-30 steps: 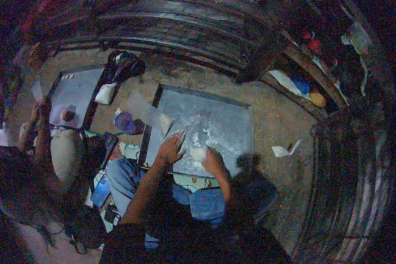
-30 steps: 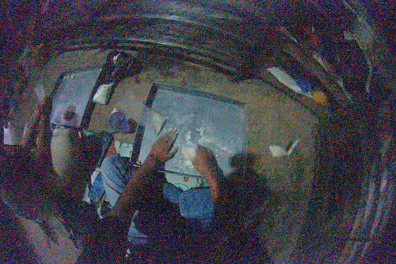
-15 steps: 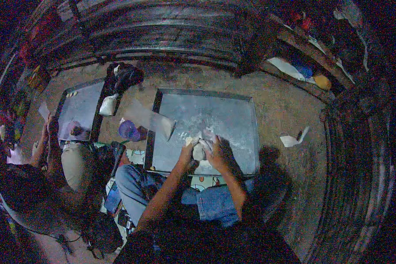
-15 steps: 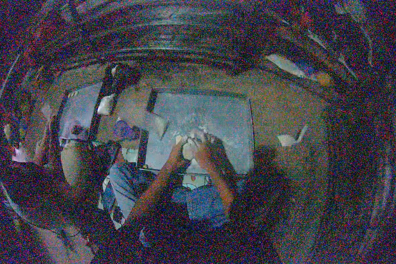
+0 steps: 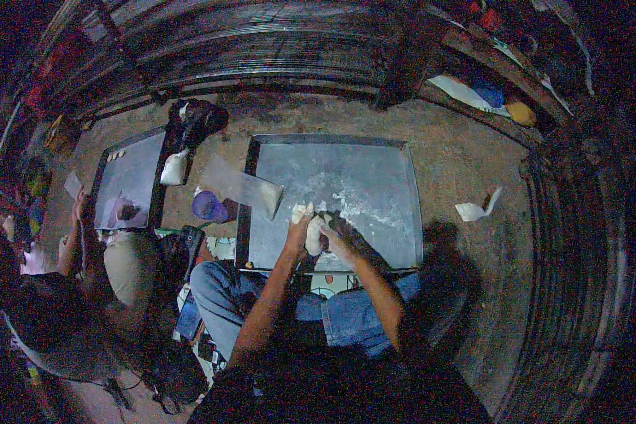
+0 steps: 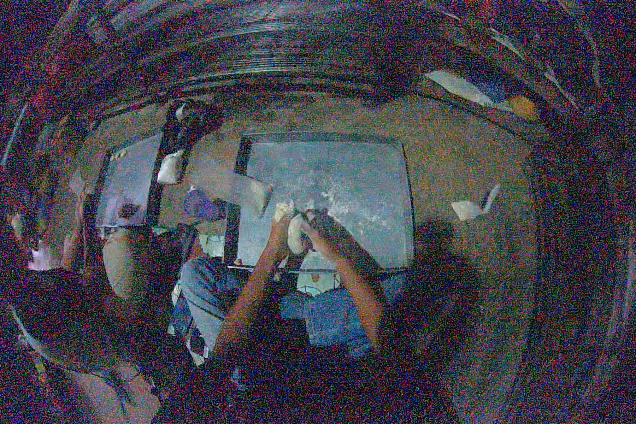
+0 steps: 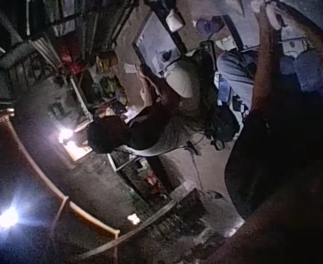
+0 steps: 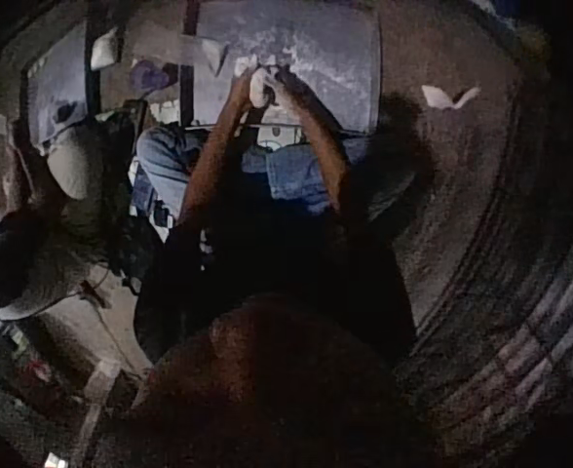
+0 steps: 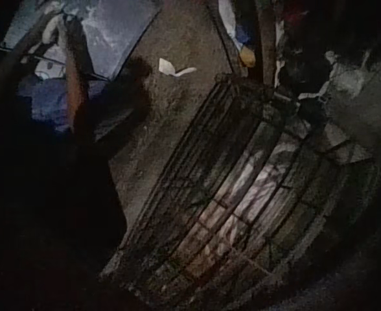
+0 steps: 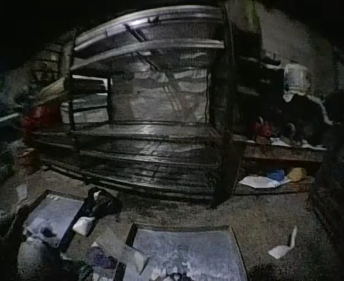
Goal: The person kneads a piece of dough on a metal tray by hand, repeatedly folding, pressing, and rolling it against the floured surface.
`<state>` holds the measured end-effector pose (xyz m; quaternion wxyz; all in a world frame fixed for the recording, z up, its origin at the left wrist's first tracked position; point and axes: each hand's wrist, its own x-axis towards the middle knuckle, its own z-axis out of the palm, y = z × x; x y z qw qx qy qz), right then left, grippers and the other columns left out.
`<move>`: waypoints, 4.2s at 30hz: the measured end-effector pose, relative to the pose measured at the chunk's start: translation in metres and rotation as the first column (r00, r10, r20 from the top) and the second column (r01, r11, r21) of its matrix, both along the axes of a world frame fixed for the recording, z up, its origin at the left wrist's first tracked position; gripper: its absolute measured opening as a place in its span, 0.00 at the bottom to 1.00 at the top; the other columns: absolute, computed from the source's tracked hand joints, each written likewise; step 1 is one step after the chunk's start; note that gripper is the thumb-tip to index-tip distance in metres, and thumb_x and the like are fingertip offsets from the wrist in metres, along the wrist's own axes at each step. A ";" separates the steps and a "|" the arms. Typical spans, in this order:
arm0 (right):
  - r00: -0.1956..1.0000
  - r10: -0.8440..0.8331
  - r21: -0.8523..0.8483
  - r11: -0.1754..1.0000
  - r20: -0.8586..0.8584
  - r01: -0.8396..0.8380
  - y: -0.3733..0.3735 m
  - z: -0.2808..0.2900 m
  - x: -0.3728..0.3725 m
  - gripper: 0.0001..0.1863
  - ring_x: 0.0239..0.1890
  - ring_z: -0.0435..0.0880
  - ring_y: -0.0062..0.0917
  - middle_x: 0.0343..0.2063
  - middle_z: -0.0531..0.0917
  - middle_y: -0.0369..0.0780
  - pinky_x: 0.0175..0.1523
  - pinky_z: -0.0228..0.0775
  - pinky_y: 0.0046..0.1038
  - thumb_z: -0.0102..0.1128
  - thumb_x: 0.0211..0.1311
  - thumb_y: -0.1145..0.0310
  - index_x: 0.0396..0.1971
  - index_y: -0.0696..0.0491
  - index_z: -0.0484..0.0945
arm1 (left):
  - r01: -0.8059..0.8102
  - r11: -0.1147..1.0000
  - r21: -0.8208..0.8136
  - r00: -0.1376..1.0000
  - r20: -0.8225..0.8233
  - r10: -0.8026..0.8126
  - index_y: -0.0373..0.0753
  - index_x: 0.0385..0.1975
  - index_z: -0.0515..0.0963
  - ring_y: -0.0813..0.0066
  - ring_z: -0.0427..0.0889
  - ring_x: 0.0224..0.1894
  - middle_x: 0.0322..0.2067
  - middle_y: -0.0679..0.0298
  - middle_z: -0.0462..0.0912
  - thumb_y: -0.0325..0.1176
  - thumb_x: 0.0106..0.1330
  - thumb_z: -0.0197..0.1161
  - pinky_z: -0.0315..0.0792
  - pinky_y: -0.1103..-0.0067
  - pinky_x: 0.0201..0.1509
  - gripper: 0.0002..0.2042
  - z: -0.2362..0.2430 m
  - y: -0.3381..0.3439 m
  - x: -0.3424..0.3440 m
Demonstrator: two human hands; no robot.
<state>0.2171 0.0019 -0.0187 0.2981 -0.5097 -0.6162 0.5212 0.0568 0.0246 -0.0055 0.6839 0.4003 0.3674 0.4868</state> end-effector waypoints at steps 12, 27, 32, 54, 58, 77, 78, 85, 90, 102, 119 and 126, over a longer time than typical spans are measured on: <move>0.979 -0.133 -0.128 0.980 0.157 0.154 -0.014 0.071 -0.014 0.50 0.52 0.76 0.34 0.52 0.75 0.43 0.56 0.72 0.34 0.82 0.34 0.60 0.61 0.50 0.62 | 0.113 0.990 -0.086 0.989 -0.081 -0.120 0.36 0.56 0.70 0.65 0.77 0.51 0.51 0.58 0.76 0.47 0.68 0.55 0.70 0.72 0.58 0.24 0.030 -0.007 -0.006; 0.996 -0.016 -0.322 0.946 0.093 0.045 -0.013 0.035 -0.012 0.52 0.54 0.73 0.38 0.53 0.74 0.44 0.57 0.66 0.37 0.82 0.23 0.60 0.58 0.54 0.67 | 0.191 0.981 -0.019 0.981 0.008 -0.191 0.37 0.49 0.74 0.69 0.80 0.45 0.41 0.62 0.81 0.45 0.57 0.67 0.72 0.72 0.55 0.24 0.020 -0.011 -0.004; 0.884 0.222 -0.168 0.972 0.413 -0.166 -0.007 0.041 -0.016 0.63 0.66 0.60 0.41 0.63 0.62 0.49 0.68 0.54 0.38 0.82 0.29 0.51 0.66 0.56 0.52 | -0.006 0.974 -0.227 0.988 0.148 0.041 0.38 0.45 0.72 0.68 0.82 0.30 0.33 0.60 0.80 0.33 0.61 0.59 0.80 0.72 0.30 0.13 0.032 -0.008 -0.008; 0.919 0.369 -0.292 0.902 0.138 -0.318 -0.018 0.083 -0.018 0.41 0.55 0.75 0.37 0.52 0.76 0.51 0.61 0.64 0.31 0.64 0.49 0.72 0.65 0.59 0.57 | -0.014 0.935 -0.353 0.705 0.660 0.260 0.40 0.59 0.68 0.73 0.72 0.26 0.31 0.62 0.75 0.55 0.70 0.45 0.73 0.74 0.30 0.28 0.021 0.023 -0.061; 0.916 0.204 -0.081 0.979 0.344 -0.188 -0.009 -0.001 0.025 0.33 0.49 0.79 0.33 0.49 0.79 0.49 0.56 0.68 0.33 0.67 0.51 0.66 0.58 0.61 0.69 | -0.051 0.924 -0.379 0.736 0.611 0.292 0.36 0.62 0.64 0.56 0.75 0.48 0.50 0.50 0.75 0.56 0.70 0.44 0.71 0.62 0.55 0.31 0.024 0.025 -0.051; 0.817 0.091 0.027 0.991 0.570 -0.130 -0.023 0.157 -0.003 0.24 0.40 0.83 0.43 0.36 0.84 0.47 0.46 0.74 0.39 0.71 0.46 0.60 0.44 0.50 0.76 | 0.101 0.926 -0.364 0.851 0.514 0.109 0.36 0.50 0.72 0.65 0.79 0.46 0.46 0.56 0.79 0.44 0.71 0.50 0.75 0.69 0.51 0.18 0.034 0.001 -0.008; 0.788 0.078 0.023 0.993 0.611 -0.116 -0.022 0.146 0.001 0.23 0.39 0.84 0.41 0.35 0.84 0.45 0.45 0.74 0.37 0.71 0.46 0.61 0.44 0.50 0.77 | 0.111 0.944 -0.311 0.795 0.598 0.103 0.37 0.48 0.72 0.65 0.79 0.43 0.44 0.56 0.79 0.43 0.70 0.51 0.76 0.70 0.49 0.16 0.031 0.003 -0.012; 0.920 -0.010 -0.046 0.998 0.392 0.031 -0.010 0.122 0.005 0.15 0.33 0.84 0.24 0.34 0.85 0.40 0.41 0.74 0.28 0.67 0.55 0.65 0.42 0.53 0.80 | -0.167 0.864 -0.475 0.895 0.295 0.335 0.45 0.41 0.72 0.69 0.75 0.29 0.31 0.66 0.73 0.50 0.65 0.58 0.76 0.72 0.30 0.15 0.073 0.001 -0.020; 0.981 -0.086 -0.204 0.971 0.173 0.121 -0.005 0.060 -0.007 0.22 0.38 0.81 0.27 0.42 0.82 0.42 0.43 0.73 0.30 0.59 0.63 0.53 0.51 0.53 0.77 | -0.103 0.909 -0.405 0.867 0.412 0.281 0.42 0.36 0.72 0.71 0.77 0.23 0.26 0.65 0.75 0.46 0.65 0.59 0.74 0.74 0.24 0.14 0.058 -0.010 -0.023; 0.917 -0.245 0.104 0.969 0.316 0.223 -0.004 0.039 -0.015 0.21 0.46 0.79 0.42 0.42 0.80 0.52 0.48 0.69 0.42 0.54 0.66 0.54 0.47 0.56 0.77 | -0.125 0.948 -0.294 0.818 0.511 0.266 0.39 0.46 0.71 0.64 0.81 0.38 0.36 0.62 0.79 0.43 0.68 0.55 0.77 0.68 0.45 0.15 0.044 0.000 -0.014; 0.708 -0.463 0.360 0.881 0.533 0.306 -0.001 0.080 0.041 0.18 0.41 0.84 0.42 0.35 0.84 0.49 0.46 0.74 0.36 0.70 0.49 0.63 0.38 0.58 0.80 | 0.047 0.986 -0.160 0.985 -0.154 -0.072 0.33 0.45 0.74 0.72 0.81 0.39 0.37 0.59 0.82 0.39 0.70 0.51 0.75 0.74 0.42 0.15 0.027 -0.002 -0.005; 0.749 -0.513 0.420 0.841 0.419 0.340 0.003 0.078 0.058 0.13 0.39 0.83 0.39 0.34 0.84 0.45 0.45 0.74 0.35 0.68 0.48 0.72 0.37 0.53 0.81 | 0.265 0.964 0.007 0.773 -0.600 -0.208 0.34 0.45 0.78 0.72 0.82 0.36 0.37 0.58 0.85 0.26 0.54 0.68 0.76 0.75 0.41 0.17 0.049 -0.015 -0.004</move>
